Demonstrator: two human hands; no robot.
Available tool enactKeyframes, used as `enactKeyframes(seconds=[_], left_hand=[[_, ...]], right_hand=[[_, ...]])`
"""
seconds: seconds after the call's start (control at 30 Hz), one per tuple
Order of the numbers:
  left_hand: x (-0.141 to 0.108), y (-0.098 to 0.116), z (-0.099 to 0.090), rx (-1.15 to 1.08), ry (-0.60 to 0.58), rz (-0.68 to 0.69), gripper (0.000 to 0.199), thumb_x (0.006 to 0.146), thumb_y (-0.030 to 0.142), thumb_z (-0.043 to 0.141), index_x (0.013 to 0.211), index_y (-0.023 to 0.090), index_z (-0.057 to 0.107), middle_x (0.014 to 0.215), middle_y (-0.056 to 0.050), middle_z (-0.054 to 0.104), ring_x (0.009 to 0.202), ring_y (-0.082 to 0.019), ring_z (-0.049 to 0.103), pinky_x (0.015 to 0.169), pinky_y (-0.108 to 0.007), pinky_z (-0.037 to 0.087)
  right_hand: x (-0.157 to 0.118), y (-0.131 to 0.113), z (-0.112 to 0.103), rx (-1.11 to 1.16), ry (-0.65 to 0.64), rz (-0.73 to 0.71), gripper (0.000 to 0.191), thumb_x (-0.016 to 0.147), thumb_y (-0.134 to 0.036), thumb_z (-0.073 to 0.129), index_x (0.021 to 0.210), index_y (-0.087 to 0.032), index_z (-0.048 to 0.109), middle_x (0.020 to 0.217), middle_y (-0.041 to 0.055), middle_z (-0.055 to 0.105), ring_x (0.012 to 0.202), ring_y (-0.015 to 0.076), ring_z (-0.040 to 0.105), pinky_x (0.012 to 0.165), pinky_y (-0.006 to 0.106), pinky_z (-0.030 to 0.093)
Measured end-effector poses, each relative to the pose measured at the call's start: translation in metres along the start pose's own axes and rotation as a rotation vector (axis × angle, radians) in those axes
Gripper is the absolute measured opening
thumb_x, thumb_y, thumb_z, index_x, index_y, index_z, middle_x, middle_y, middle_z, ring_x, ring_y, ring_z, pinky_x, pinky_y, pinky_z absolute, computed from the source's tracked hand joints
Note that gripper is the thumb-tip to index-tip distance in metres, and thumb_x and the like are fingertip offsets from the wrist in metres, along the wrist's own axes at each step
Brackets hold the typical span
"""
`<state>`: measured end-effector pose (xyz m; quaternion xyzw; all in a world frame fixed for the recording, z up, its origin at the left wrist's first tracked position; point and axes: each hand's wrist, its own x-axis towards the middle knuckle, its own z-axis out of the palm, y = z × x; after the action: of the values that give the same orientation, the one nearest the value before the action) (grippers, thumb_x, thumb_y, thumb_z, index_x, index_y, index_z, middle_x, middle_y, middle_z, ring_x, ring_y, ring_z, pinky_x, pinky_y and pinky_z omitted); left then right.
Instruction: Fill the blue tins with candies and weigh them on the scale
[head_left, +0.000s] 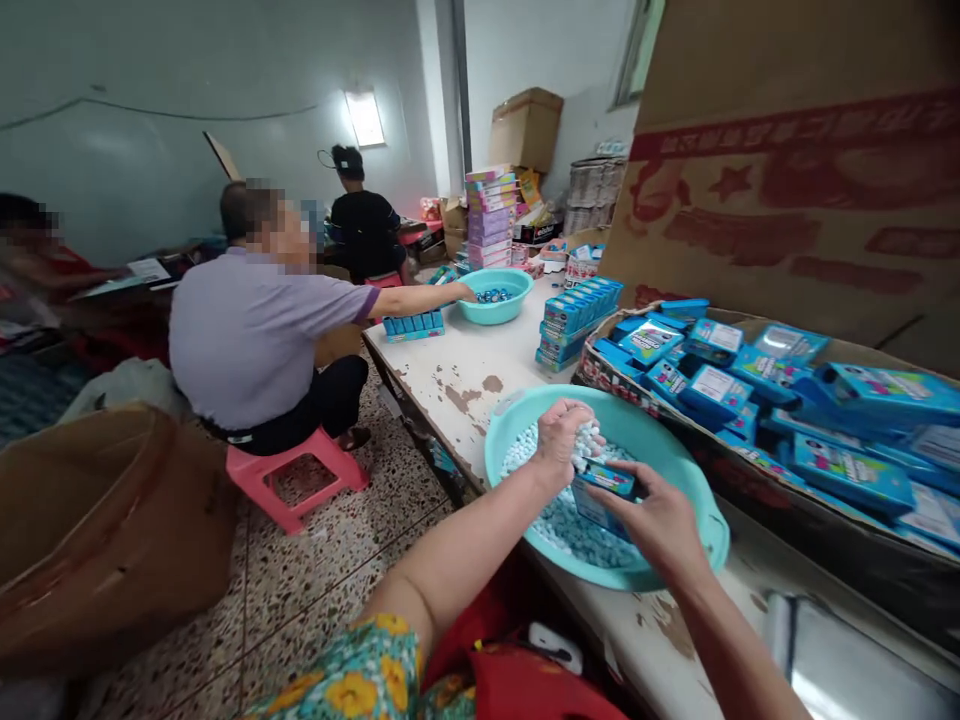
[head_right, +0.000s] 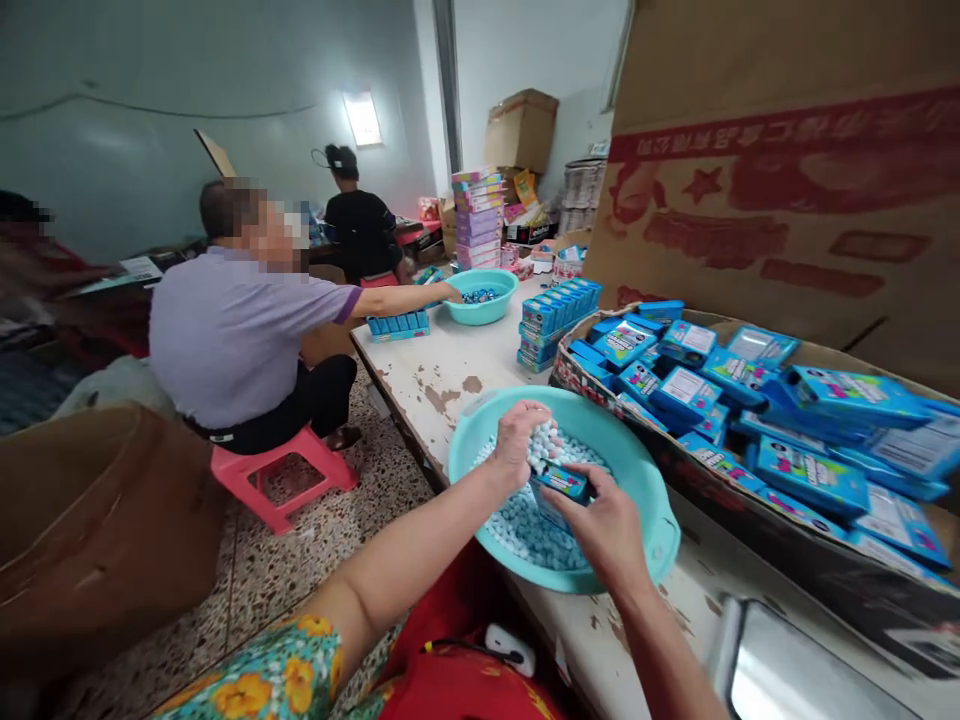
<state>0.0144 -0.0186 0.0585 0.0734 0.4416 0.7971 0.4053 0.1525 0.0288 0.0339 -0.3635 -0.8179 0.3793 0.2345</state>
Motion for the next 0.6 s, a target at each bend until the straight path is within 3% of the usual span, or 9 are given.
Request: enactKeyframes(seconds=[0.1,0.23,0.43,0.6], left_hand=[[-0.004,-0.002,0.001,-0.06,0.038,0.075,0.03,0.06,0.032,0.067,0.08,0.018,0.05,0.065,0.003,0.055,0.049,-0.012,0.055,0.047,-0.024,0.043],[-0.002,0.0,0.0,-0.032,0.033,0.053,0.035,0.062,0.035,0.071,0.084,0.018,0.051,0.074,0.001,0.061,0.056,-0.013,0.06,0.055,-0.027,0.05],[0.007,0.0,0.004,0.05,0.007,0.132,0.032,0.067,0.037,0.071,0.08,0.017,0.05,0.066,0.005,0.055,0.049,-0.007,0.052,0.052,-0.021,0.047],[0.011,-0.001,0.007,0.101,0.003,0.134,0.034,0.068,0.039,0.072,0.081,0.017,0.05,0.069,0.004,0.054,0.052,-0.009,0.055,0.047,-0.019,0.044]], right_hand=[[-0.005,-0.011,0.005,0.029,0.057,-0.073,0.048,0.062,-0.055,0.071,0.093,-0.019,0.069,0.079,0.0055,0.069,0.068,0.0223,0.059,0.066,0.035,0.045],[-0.004,-0.018,0.008,0.04,0.06,-0.067,0.037,0.066,-0.042,0.071,0.094,-0.019,0.067,0.088,0.0051,0.069,0.077,0.0218,0.061,0.073,0.034,0.045],[0.0,-0.023,0.006,0.08,0.11,-0.025,0.034,0.065,-0.035,0.074,0.095,-0.021,0.066,0.091,0.003,0.069,0.083,0.0208,0.061,0.076,0.032,0.045],[0.006,-0.023,0.001,0.076,0.112,-0.002,0.034,0.063,-0.033,0.077,0.093,-0.021,0.067,0.088,0.0019,0.068,0.08,0.0195,0.061,0.073,0.031,0.044]])
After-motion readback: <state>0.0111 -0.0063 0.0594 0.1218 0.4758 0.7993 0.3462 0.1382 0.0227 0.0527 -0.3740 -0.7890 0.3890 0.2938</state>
